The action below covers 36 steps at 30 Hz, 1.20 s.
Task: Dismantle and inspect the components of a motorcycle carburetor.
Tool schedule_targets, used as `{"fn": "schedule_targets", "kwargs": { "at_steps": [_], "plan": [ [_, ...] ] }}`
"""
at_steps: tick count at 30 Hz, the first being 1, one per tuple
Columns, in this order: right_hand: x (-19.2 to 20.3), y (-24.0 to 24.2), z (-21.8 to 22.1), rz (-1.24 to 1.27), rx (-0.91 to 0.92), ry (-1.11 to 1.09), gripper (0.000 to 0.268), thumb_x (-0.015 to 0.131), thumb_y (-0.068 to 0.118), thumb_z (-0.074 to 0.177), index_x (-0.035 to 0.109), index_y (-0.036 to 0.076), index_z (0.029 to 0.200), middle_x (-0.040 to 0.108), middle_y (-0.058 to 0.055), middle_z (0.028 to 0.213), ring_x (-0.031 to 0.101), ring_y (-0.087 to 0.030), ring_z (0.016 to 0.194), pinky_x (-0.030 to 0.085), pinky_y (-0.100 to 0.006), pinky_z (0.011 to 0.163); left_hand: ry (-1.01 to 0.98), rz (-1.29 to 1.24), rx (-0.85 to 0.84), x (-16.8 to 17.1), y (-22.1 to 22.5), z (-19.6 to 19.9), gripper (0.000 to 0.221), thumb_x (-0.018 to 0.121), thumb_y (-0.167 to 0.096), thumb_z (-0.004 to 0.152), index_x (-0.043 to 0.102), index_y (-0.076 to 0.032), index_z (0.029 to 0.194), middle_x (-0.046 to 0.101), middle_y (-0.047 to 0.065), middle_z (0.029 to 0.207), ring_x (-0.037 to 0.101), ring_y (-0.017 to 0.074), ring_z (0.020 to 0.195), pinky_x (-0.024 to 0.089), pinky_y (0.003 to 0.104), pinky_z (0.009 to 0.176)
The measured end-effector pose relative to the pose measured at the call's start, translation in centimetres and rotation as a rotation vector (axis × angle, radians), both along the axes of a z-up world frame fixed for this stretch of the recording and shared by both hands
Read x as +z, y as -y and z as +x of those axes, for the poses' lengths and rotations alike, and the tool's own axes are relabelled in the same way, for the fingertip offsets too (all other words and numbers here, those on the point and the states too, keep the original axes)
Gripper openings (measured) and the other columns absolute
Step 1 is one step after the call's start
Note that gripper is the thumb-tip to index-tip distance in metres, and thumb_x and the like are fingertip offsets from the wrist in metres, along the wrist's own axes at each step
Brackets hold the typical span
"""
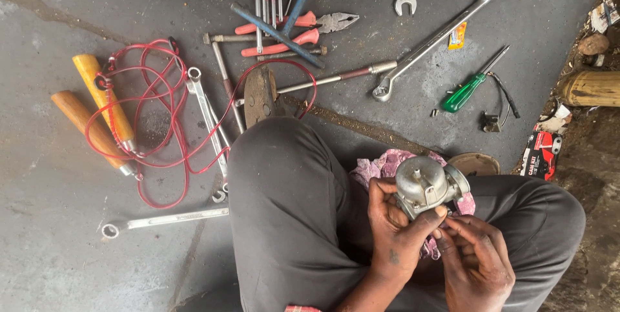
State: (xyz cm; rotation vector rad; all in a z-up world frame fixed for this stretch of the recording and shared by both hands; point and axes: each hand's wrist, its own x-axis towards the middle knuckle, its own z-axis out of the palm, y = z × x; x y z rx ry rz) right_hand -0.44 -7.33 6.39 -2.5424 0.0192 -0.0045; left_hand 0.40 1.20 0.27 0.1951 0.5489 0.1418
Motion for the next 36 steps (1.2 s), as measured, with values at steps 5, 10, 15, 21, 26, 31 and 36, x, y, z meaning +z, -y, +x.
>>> {"fn": "schedule_targets", "kwargs": {
  "at_steps": [5, 10, 15, 21, 26, 31, 36],
  "plan": [
    [0.0, 0.0, 0.2, -0.068, -0.015, -0.002, 0.028, 0.079, -0.006, 0.082, 0.073, -0.002, 0.109, 0.067, -0.012, 0.116, 0.072, -0.013, 0.091, 0.058, -0.019, 0.066, -0.006, -0.025, 0.000, 0.4, -0.5, 0.3, 0.049, 0.074, 0.009, 0.087, 0.039, -0.001, 0.119, 0.068, 0.016, 0.107, 0.069, 0.0123, 0.086, 0.059, 0.025, 0.070],
    [-0.2, 0.0, 0.3, -0.022, 0.026, -0.005, 0.027, 0.078, -0.005, 0.085, 0.071, -0.002, 0.111, 0.066, -0.012, 0.117, 0.070, -0.012, 0.091, 0.057, -0.020, 0.069, -0.086, -0.055, 0.007, 0.0, -0.4, 0.4, 0.046, 0.076, 0.006, 0.085, 0.042, -0.002, 0.115, 0.067, 0.014, 0.109, 0.068, 0.0135, 0.095, 0.058, 0.028, 0.081],
    [0.7, -0.1, 0.6, -0.043, -0.006, 0.022, 0.027, 0.078, -0.001, 0.086, 0.070, -0.001, 0.112, 0.070, -0.011, 0.111, 0.070, -0.010, 0.086, 0.055, -0.020, 0.069, -0.165, -0.085, 0.059, 0.0, -0.9, 1.0, 0.044, 0.079, 0.004, 0.083, 0.047, -0.004, 0.113, 0.067, 0.012, 0.107, 0.066, 0.0143, 0.099, 0.055, 0.032, 0.092],
    [-1.8, 3.6, 6.7, 0.063, -0.062, -0.069, 0.017, 0.070, 0.005, 0.102, 0.071, 0.001, 0.119, 0.074, -0.005, 0.104, 0.068, -0.007, 0.091, 0.054, -0.020, 0.080, -0.214, -0.063, 0.109, -0.4, -1.1, 1.6, 0.046, 0.080, 0.001, 0.081, 0.052, -0.005, 0.115, 0.066, 0.006, 0.108, 0.063, 0.0139, 0.100, 0.051, 0.033, 0.095],
    [-11.4, 8.9, 16.9, -0.105, 0.119, -0.122, 0.020, 0.074, 0.005, 0.099, 0.075, 0.003, 0.119, 0.076, -0.009, 0.101, 0.069, -0.013, 0.087, 0.055, -0.027, 0.077, -0.253, -0.044, 0.085, -1.1, -0.9, 1.6, 0.044, 0.081, 0.000, 0.082, 0.050, -0.008, 0.113, 0.064, 0.005, 0.110, 0.062, 0.0138, 0.102, 0.051, 0.034, 0.097],
    [-16.3, 9.8, 21.2, -0.456, 0.320, -0.116, 0.028, 0.075, 0.006, 0.093, 0.077, 0.008, 0.120, 0.074, -0.020, 0.095, 0.074, -0.032, 0.079, 0.059, -0.042, 0.077, -0.279, -0.056, 0.074, -1.1, -1.1, 2.1, 0.045, 0.080, 0.000, 0.079, 0.051, -0.009, 0.111, 0.064, 0.006, 0.109, 0.063, 0.0138, 0.101, 0.053, 0.034, 0.094],
    [-15.3, 7.8, 20.6, -0.541, 0.425, -0.030, 0.024, 0.075, 0.008, 0.092, 0.077, 0.007, 0.117, 0.073, -0.021, 0.104, 0.071, -0.038, 0.084, 0.058, -0.047, 0.077, -0.271, -0.053, 0.075, -1.3, -1.2, 2.1, 0.045, 0.081, 0.002, 0.081, 0.050, -0.008, 0.113, 0.064, 0.007, 0.109, 0.062, 0.0137, 0.101, 0.053, 0.034, 0.094]
  ]
}}
